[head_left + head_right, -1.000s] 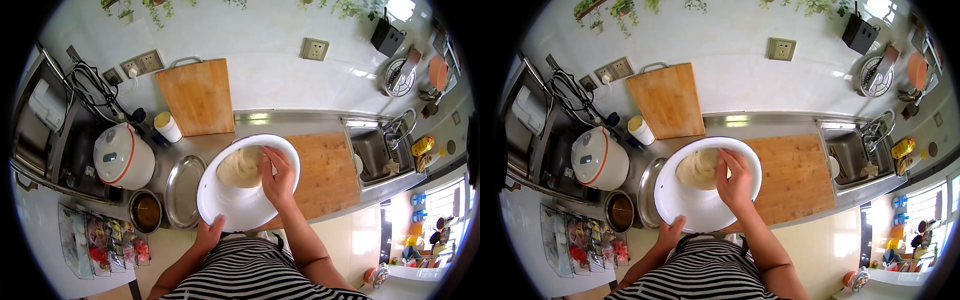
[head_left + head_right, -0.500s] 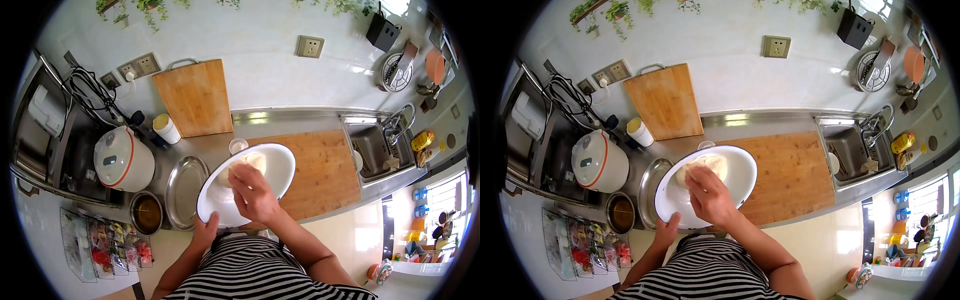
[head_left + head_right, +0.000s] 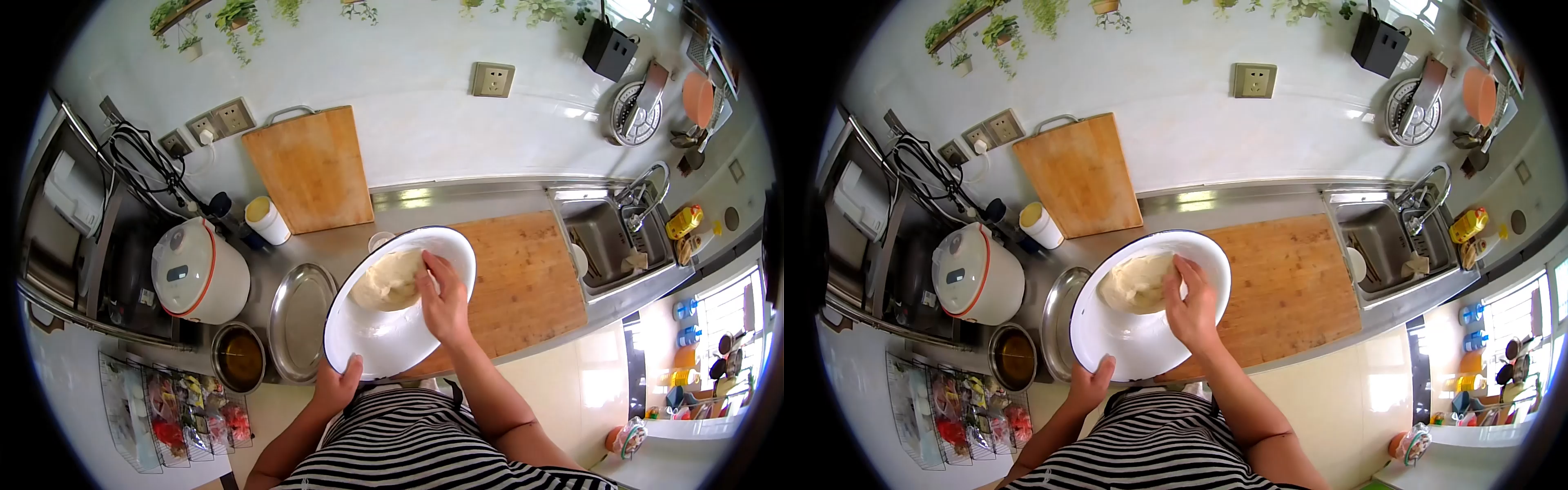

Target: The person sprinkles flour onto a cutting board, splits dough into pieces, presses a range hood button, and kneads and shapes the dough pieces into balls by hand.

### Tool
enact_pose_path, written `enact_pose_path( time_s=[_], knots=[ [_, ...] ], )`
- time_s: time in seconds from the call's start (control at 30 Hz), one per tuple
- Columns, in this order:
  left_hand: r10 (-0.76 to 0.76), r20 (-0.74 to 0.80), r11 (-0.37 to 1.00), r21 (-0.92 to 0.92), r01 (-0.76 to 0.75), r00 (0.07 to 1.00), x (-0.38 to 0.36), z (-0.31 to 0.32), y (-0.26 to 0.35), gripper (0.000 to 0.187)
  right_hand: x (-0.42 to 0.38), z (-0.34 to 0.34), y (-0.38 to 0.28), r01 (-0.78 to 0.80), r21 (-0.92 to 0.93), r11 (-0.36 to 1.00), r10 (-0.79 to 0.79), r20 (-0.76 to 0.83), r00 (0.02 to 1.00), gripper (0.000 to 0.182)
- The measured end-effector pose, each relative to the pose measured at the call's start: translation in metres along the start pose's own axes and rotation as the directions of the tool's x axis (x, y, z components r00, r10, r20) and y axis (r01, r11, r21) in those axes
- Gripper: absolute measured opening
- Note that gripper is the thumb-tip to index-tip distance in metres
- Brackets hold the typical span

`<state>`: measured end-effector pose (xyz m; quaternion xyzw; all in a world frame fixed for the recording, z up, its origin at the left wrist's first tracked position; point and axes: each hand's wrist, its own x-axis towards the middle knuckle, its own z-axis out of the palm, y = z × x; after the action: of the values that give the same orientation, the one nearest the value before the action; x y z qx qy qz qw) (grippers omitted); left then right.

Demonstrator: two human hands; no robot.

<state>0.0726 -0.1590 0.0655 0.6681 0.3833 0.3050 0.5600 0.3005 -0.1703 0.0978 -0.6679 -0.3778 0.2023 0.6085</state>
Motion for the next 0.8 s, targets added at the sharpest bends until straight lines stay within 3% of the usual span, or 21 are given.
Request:
enact_pose_path(
  time_s=[0.17,0.23,0.3,0.37,0.4,0.53,0.63,0.8],
  knots=[
    [0.04,0.05,0.996,0.08,-0.044,0.998,0.0,-0.002,-0.002,0.032,0.006,0.012,-0.012,-0.028,0.118,0.993,0.021,0.055,0.998,0.033],
    [0.021,-0.024,1.0,0.017,-0.02,0.999,-0.002,0.002,-0.007,0.028,0.004,0.019,-0.013,0.229,0.013,0.973,-0.229,0.112,0.967,0.033],
    [-0.053,-0.075,0.995,-0.084,0.047,0.996,-0.003,0.004,-0.006,0.028,-0.003,0.024,-0.018,0.253,0.001,0.968,-0.25,0.143,0.958,0.033],
    [-0.134,-0.122,0.976,-0.187,0.11,0.983,-0.004,0.005,-0.002,0.027,-0.01,0.028,-0.025,0.555,-0.113,0.824,-0.526,0.208,0.824,0.032],
    [-0.166,-0.132,0.957,-0.26,0.127,0.977,-0.003,0.004,0.002,0.027,-0.015,0.028,-0.029,0.577,-0.131,0.806,-0.541,0.231,0.808,0.032],
    [-0.217,-0.128,0.925,-0.343,0.162,0.968,-0.005,0.001,0.009,0.026,-0.021,0.018,-0.045,0.621,-0.314,0.719,-0.602,0.167,0.781,0.032],
    [-0.191,-0.082,0.923,-0.354,0.151,0.978,-0.004,0.001,0.004,0.025,-0.014,0.008,-0.048,0.637,-0.319,0.702,-0.625,0.153,0.765,0.029],
    [-0.308,-0.112,0.829,-0.519,0.208,0.945,0.002,0.0,0.014,0.03,0.009,0.005,-0.031,0.516,-0.293,0.805,-0.497,0.142,0.856,0.02]
  ],
)
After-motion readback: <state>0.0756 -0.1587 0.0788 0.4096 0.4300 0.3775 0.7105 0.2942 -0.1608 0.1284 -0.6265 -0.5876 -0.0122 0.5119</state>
